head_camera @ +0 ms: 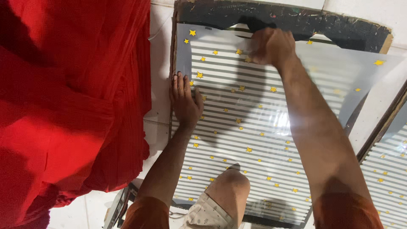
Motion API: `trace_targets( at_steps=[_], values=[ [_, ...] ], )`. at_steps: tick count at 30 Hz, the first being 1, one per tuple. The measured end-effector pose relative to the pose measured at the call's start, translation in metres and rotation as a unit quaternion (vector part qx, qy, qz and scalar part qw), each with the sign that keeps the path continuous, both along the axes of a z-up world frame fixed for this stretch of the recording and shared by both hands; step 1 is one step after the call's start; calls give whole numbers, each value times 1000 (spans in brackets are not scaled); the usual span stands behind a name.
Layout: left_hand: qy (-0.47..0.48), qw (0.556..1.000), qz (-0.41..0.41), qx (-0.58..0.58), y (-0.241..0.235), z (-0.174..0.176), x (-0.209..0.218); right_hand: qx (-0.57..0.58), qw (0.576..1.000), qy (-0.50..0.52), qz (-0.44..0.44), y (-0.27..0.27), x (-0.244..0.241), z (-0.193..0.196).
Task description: The person irons a piece of striped fabric with yellow stars laid on a flat board using an electric iron. They repeatedly move the iron over the fabric, adjust the material with their hands, and briefly handle the iron's cord.
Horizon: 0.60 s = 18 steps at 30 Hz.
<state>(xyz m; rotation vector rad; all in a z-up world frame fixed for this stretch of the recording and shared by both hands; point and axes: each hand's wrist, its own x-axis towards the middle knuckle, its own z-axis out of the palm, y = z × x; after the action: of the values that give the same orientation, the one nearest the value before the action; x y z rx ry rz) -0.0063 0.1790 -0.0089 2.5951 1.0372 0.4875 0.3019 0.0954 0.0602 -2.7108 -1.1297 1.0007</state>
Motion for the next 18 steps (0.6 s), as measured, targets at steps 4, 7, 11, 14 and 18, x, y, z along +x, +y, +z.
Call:
trace_targets(
  at_steps=[4,7,11,14,18],
  values=[
    [-86,992,-33,85,-1,8,3,-143,988,-18,50,35,10,8],
    [-67,996,-15,58,-2,3,1,-218,974,40,43,45,9,11],
    [-47,997,-12,62,-1,9,3,-215,972,76,48,52,10,20],
    [-40,998,-14,49,-1,11,3,-220,969,108,14,54,8,30],
    [-48,997,-9,52,-2,7,3,-216,967,116,-69,55,4,38]
  ],
)
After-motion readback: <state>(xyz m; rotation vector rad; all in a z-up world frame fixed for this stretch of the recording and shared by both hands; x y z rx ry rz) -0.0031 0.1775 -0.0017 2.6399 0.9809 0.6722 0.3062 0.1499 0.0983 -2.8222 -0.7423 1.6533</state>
